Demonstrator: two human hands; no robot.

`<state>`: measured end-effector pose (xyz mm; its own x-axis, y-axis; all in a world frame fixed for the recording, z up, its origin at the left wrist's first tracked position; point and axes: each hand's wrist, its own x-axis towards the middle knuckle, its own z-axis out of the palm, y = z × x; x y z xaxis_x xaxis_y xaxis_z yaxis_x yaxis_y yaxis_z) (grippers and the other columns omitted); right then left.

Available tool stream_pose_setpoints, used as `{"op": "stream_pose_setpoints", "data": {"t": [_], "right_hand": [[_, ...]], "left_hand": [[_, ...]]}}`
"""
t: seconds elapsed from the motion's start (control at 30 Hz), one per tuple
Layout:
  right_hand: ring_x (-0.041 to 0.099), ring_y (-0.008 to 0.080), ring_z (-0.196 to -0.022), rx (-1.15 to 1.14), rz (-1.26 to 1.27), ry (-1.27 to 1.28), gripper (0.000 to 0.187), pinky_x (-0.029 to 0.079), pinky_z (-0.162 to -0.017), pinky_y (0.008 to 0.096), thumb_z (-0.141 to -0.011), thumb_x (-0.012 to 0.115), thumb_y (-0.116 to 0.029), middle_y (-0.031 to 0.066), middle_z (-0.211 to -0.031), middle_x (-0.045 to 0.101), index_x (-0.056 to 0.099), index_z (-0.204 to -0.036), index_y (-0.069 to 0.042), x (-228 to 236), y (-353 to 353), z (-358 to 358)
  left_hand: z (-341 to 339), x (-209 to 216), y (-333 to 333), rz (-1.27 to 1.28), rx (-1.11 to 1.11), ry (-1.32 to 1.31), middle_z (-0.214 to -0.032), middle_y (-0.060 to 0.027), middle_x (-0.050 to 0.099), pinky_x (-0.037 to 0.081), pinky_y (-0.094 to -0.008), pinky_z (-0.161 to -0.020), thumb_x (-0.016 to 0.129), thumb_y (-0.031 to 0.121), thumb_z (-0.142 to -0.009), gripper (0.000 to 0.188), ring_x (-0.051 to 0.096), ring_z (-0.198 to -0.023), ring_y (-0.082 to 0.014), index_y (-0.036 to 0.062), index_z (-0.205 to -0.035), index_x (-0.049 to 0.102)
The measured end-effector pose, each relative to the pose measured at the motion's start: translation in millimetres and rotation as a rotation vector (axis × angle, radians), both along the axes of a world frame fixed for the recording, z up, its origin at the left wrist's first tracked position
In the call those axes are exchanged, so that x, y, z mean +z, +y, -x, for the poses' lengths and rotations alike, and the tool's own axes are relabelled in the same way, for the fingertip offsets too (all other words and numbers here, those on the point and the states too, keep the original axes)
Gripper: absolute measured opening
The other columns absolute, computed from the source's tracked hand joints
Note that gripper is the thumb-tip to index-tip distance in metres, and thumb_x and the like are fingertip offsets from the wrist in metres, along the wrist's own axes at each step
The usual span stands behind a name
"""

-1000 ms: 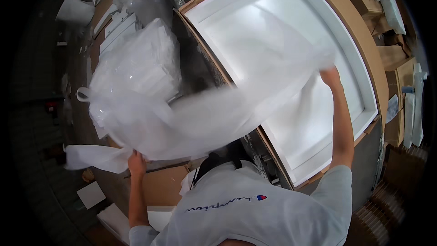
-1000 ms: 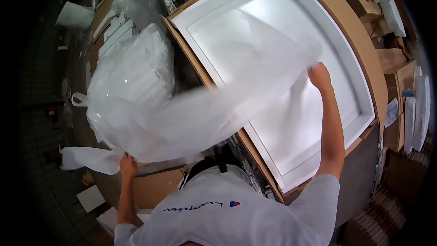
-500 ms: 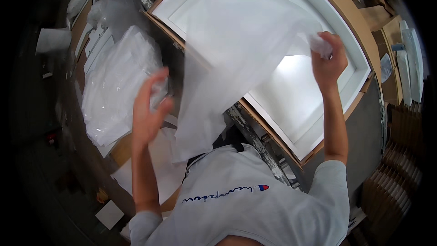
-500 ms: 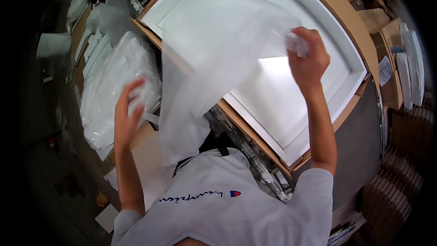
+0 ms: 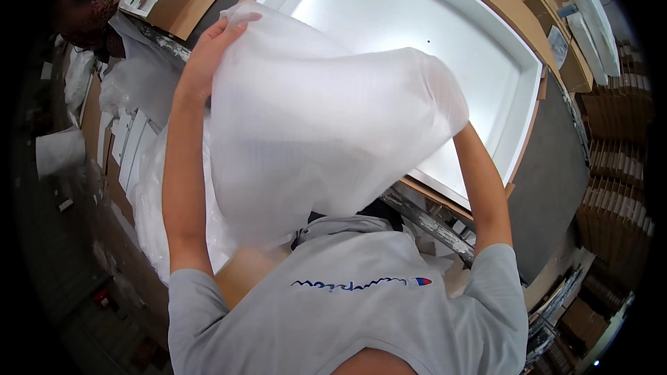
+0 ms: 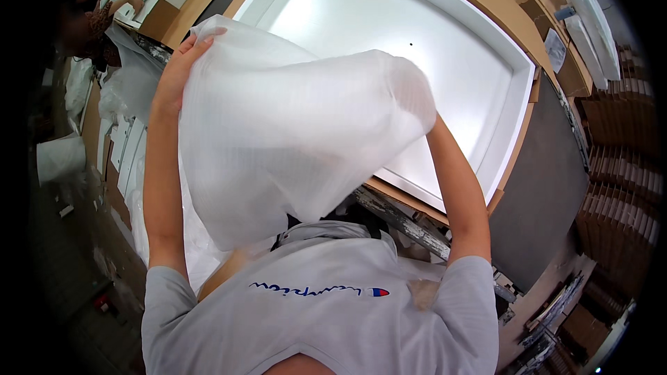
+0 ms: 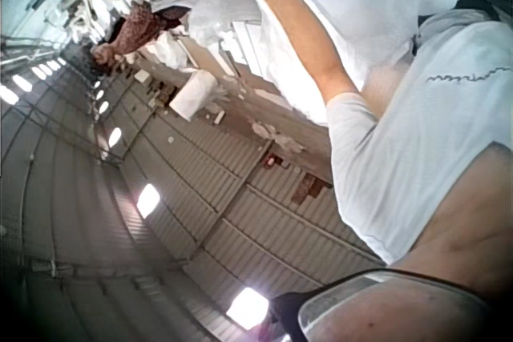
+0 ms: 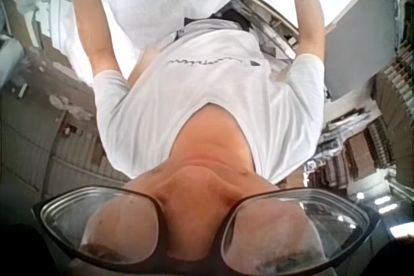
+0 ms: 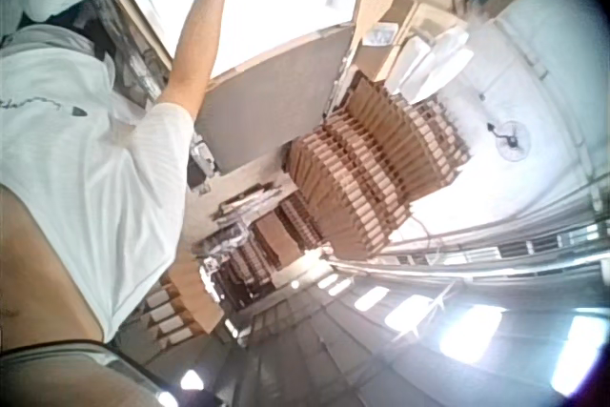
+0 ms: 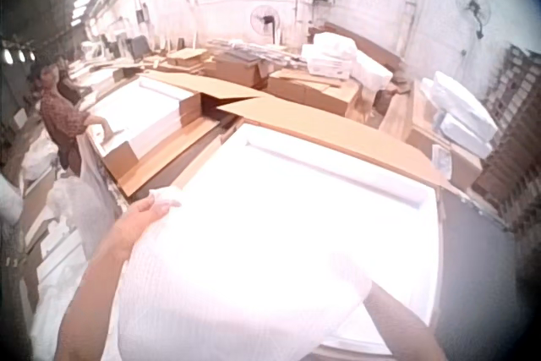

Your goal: The person picks up a flat cardboard box from a stack, places it on a conveyor belt, and inserts a foam frame. Then, the person retrieves a white furniture panel from the floor, places it inside the foam frame, and covers it with a layer of thin foam sheeting. This process is repeated with a second panel and box.

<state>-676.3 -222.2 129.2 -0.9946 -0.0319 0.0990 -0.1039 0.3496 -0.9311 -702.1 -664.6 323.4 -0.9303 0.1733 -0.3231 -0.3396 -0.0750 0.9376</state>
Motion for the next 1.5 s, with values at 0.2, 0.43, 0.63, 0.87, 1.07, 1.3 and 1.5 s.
{"op": "stream_pose_setpoints", "data": {"t": [0.2,0.43,0.63,0.87,1.07,1.3,1.5], "right_hand": [[0.063,0.0329,-0.076,-0.374,-0.546,0.222,0.029,0.05,-0.074,0.0383,-0.08,0.054,-0.005,0.0191,-0.088,0.067,0.065,-0.107,-0.002,105.6,-10.6,78.3],[0.059,0.0215,-0.088,-0.516,-0.079,1.301,0.022,0.05,-0.083,0.0326,-0.093,0.058,-0.014,0.0133,-0.1,0.058,0.049,-0.11,-0.002,253.4,-66.6,6.3],[0.056,0.0211,-0.101,0.416,-1.134,0.301,0.011,0.043,-0.085,0.0364,-0.081,0.056,-0.005,0.0054,-0.095,0.064,0.067,-0.083,-0.008,99.5,-26.2,-12.9],[0.06,0.0236,-0.076,0.305,-0.754,-0.553,0.038,0.046,-0.067,0.04,-0.083,0.068,-0.023,0.0072,-0.084,0.063,0.061,-0.114,-0.003,41.0,28.7,0.0],[0.041,0.0068,-0.062,0.039,0.503,-0.75,0.063,0.034,-0.059,0.0226,-0.084,0.07,-0.027,-0.0031,-0.073,0.048,0.043,-0.135,-0.001,40.9,40.0,17.1],[0.049,0.0165,-0.088,-0.541,0.223,-0.426,0.078,0.043,-0.079,0.029,-0.081,0.07,-0.017,0.0038,-0.098,0.054,0.031,-0.148,-0.006,12.1,-1.6,47.4],[0.045,0.0295,-0.112,-0.411,-0.517,-0.142,0.075,0.041,-0.094,0.0408,-0.076,0.072,-0.015,0.0113,-0.117,0.051,0.041,-0.144,-0.014,0.0,-6.7,59.6]], "left_hand": [[72.5,-25.1,-35.2,0.002,-0.018,0.001,-0.108,-0.0049,0.065,0.051,-0.0299,-0.089,0.058,0.021,-0.097,0.029,0.063,-0.098,-0.014,0.003,-0.119,0.062],[68.3,46.1,-27.5,-0.108,-0.069,0.274,-0.104,-0.0083,0.065,0.053,-0.032,-0.087,0.055,0.022,-0.096,0.029,0.064,-0.096,-0.0194,0.0032,-0.117,0.061],[105.4,-44.5,-20.5,0.895,-0.416,-0.233,-0.104,-0.0124,0.065,0.054,-0.0308,-0.084,0.055,0.02,-0.094,0.028,0.065,-0.096,-0.0231,0.0035,-0.116,0.062],[183.6,-163.5,-2.3,1.289,-0.952,-0.075,-0.112,-0.0181,0.061,0.054,-0.0397,-0.083,0.07,0.025,-0.078,0.048,0.064,-0.096,-0.0312,0.0061,-0.121,0.058],[170.7,-118.6,68.2,1.363,-0.931,0.214,-0.145,-0.0197,0.039,0.039,-0.0468,-0.107,0.086,0.024,-0.062,0.105,0.038,-0.132,-0.0379,0.0162,-0.149,0.028],[124.4,-63.8,119.1,0.916,-1.035,0.387,-0.139,-0.0135,0.044,0.035,-0.0449,-0.108,0.09,0.027,-0.059,0.102,0.037,-0.132,-0.032,0.017,-0.145,0.036],[169.7,-114.5,135.0,0.901,-1.107,0.133,-0.073,-0.0039,0.055,0.044,-0.032,-0.068,0.071,0.011,-0.079,0.02,0.051,-0.069,-0.0159,0.0044,-0.095,0.062]]}}
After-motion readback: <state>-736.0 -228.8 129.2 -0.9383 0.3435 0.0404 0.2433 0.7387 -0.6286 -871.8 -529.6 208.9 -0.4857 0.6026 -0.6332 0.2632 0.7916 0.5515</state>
